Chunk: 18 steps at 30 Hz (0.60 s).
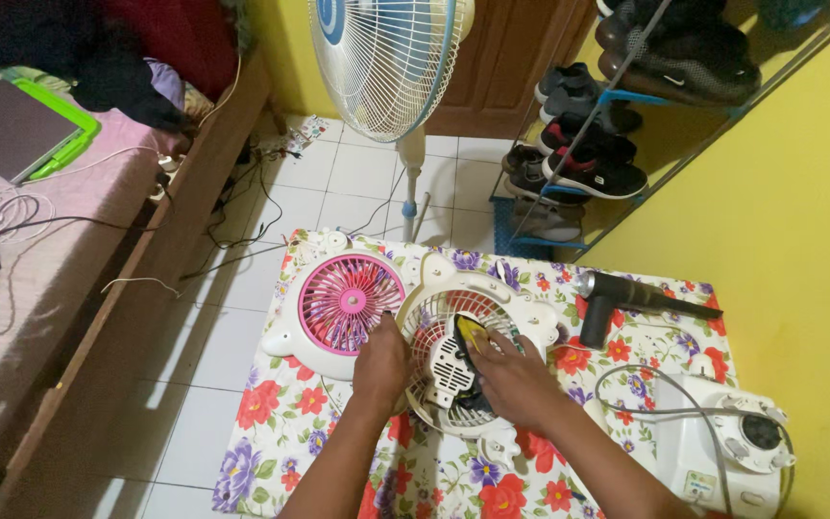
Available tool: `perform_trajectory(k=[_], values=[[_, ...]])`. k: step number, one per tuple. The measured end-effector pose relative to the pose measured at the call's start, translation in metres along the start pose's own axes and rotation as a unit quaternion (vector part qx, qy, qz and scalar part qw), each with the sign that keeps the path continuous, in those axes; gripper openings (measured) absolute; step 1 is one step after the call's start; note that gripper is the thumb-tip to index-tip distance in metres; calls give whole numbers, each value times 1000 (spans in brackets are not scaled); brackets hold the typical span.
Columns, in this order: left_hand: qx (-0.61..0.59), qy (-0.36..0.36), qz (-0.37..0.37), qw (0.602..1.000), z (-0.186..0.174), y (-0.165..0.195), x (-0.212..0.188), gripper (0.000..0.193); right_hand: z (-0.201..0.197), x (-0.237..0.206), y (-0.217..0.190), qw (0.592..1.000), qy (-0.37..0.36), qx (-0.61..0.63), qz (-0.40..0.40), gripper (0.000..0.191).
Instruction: The person services a small desk fan on a table. They remove the fan blades and front cover, use a screwdriver to unscrew and open the motor housing, work on the internal components, then reattach the blades and handle the fan guard while reassembling the fan.
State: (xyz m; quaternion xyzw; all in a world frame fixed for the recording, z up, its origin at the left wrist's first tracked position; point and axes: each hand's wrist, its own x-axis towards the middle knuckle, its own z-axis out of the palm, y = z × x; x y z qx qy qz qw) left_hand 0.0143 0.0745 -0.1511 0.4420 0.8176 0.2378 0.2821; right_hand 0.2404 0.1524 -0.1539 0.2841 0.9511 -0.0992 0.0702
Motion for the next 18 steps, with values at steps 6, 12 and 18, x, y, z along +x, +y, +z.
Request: perform_trajectory(k=[6,12,18], values=[[1,7,-5,1000,11,-6,5,42,-2,-33,-29,989,-58,136,5,40],[-24,22,16,999,13,-6,1,39,-9,-11,-62,988,-46,147,-29,48],[-5,45,49,998,13,-7,2,25,-9,-8,-63,989,16,106,-98,54]])
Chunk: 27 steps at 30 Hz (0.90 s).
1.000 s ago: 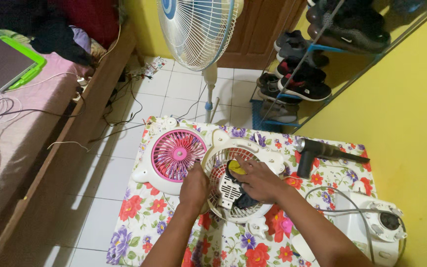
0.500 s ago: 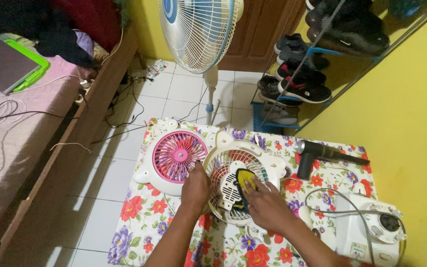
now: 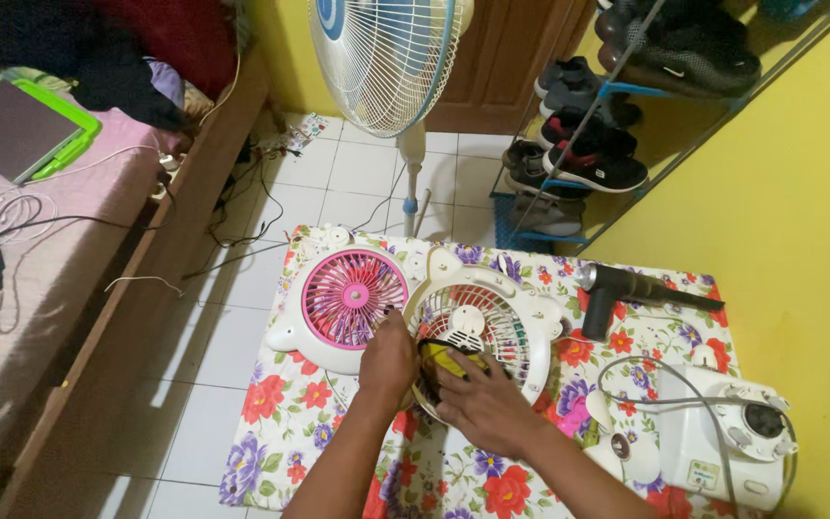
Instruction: The person services a small desk fan on a table. They remove the fan blades and front cover, use a screwdriver to unscrew and open the motor housing, work on the internal components, then reattach the blades and handle the fan guard while reassembling the fan.
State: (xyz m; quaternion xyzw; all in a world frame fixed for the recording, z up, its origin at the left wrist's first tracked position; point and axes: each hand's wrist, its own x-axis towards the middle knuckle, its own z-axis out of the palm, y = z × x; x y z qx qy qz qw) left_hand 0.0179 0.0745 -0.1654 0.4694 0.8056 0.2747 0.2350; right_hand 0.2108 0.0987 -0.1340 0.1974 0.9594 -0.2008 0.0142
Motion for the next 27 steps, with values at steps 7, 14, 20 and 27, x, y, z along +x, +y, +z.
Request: perform_trajectory(k=[7,14,20,27], values=[[5,-19,-18,1000,-1,0,2,27,-8,-26,25,989,-137,-42,29,52],[5,-2,-7,1000,2,3,0,25,-1,10,2,996,-80,-29,7,55],[14,-1,-4,1000,0,1,-1,22,-17,16,-13,994,-97,-44,9,49],[2,10,-5,1000,2,-2,-5,22,-5,30,-17,991,-113,-60,25,52]])
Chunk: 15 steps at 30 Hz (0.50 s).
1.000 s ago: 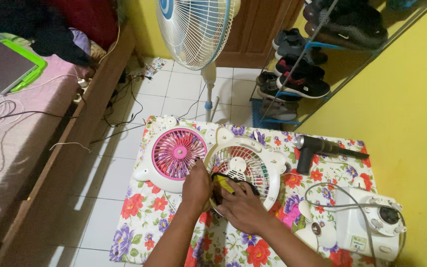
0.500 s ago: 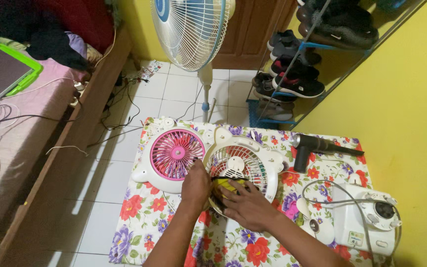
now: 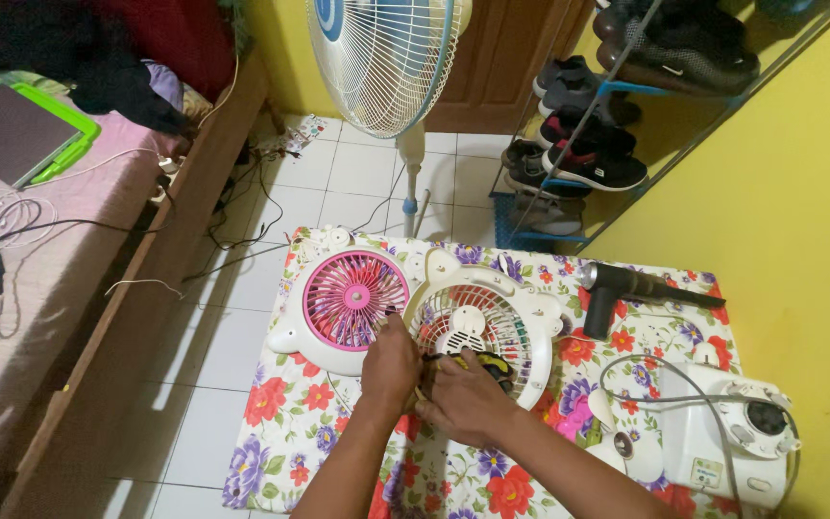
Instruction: The person services a small desk fan on a table. They remove the fan blades and front cover, use a screwdriver to unscrew and open the motor housing, work on the internal components, then reattach the blades and handle the fan guard while reassembling the fan.
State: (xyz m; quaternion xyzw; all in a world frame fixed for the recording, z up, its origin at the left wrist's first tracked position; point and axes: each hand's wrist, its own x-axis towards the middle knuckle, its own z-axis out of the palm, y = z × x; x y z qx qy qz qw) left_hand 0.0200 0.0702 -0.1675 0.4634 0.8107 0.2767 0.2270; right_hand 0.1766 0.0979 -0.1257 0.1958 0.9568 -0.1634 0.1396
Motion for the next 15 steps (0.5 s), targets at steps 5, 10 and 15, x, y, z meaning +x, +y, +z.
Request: perform_trajectory(k=[5,10,15], values=[[-2,-22,-15,1000,-1,-4,2,22,-1,-3,-1,999,35,37,-11,51],[-9,-4,-2,1000,2,-4,1,23,-7,-23,2,998,48,39,-30,53],[-10,2,8,1000,2,-4,-2,23,-9,0,-7,999,26,35,9,53]])
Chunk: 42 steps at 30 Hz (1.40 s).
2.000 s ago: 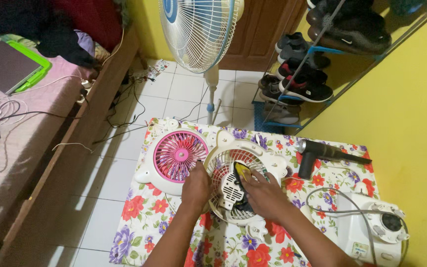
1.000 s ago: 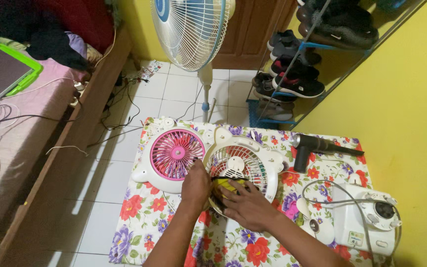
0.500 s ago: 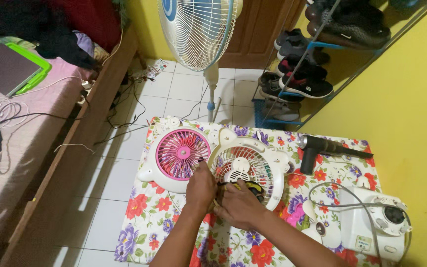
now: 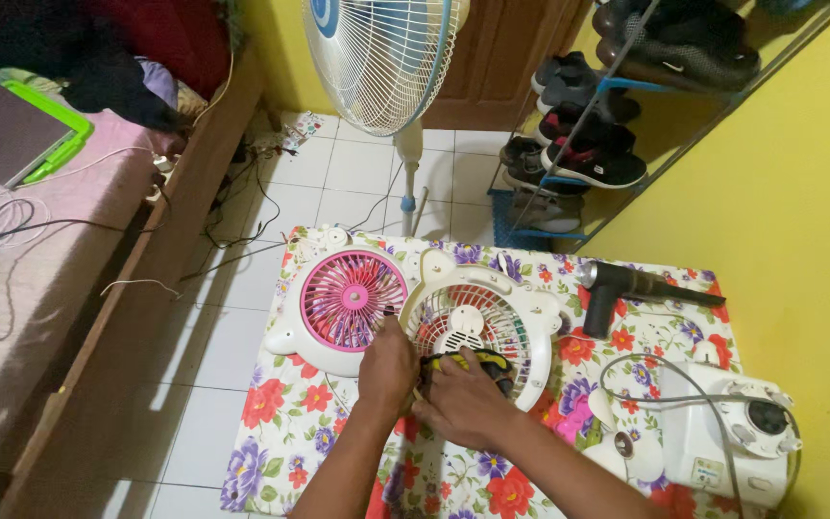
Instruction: The person services a small desk fan on a table. They remove the fan blades and front cover, use a screwdriver to unscrew and open the motor housing, work on the internal components, then reattach the blades and handle the fan guard while reassembling the fan.
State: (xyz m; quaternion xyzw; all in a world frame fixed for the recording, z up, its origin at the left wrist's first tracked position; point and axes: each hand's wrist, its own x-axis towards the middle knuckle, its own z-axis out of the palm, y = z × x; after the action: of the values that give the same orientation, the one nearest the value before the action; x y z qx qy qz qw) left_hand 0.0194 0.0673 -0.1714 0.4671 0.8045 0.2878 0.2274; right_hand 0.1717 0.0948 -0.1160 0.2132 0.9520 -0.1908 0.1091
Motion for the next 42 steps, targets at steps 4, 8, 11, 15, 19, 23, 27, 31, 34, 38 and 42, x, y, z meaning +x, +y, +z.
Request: perform_trajectory(k=[4,8,11,15,19,23,27,31,34,38,42], values=[[-1,-14,-28,1000,-1,-3,3,20,4,-11,8,998,-49,33,25,52],[0,-3,-17,1000,-1,-8,3,23,8,-46,30,997,17,74,-32,52],[2,-1,-3,1000,1,-9,5,23,9,-56,39,997,-20,73,26,53],[14,0,-9,1000,3,-9,5,22,8,-52,36,993,-61,68,74,55],[5,12,-18,1000,6,-5,2,22,13,-38,28,983,-36,166,71,58],[11,10,-18,1000,2,-5,2,23,23,-35,30,988,-5,143,50,57],[-3,0,-21,1000,0,-6,3,25,24,-53,54,979,-8,150,141,47],[12,-9,-35,999,1,-7,4,22,28,-53,70,966,72,223,111,32],[6,-13,-38,999,-4,-6,4,23,28,-41,75,937,211,249,127,23],[-32,10,-23,999,-21,4,-4,44,24,-25,74,842,304,269,354,23],[85,100,95,987,-29,25,-14,82,35,-7,58,857,286,189,384,32]])
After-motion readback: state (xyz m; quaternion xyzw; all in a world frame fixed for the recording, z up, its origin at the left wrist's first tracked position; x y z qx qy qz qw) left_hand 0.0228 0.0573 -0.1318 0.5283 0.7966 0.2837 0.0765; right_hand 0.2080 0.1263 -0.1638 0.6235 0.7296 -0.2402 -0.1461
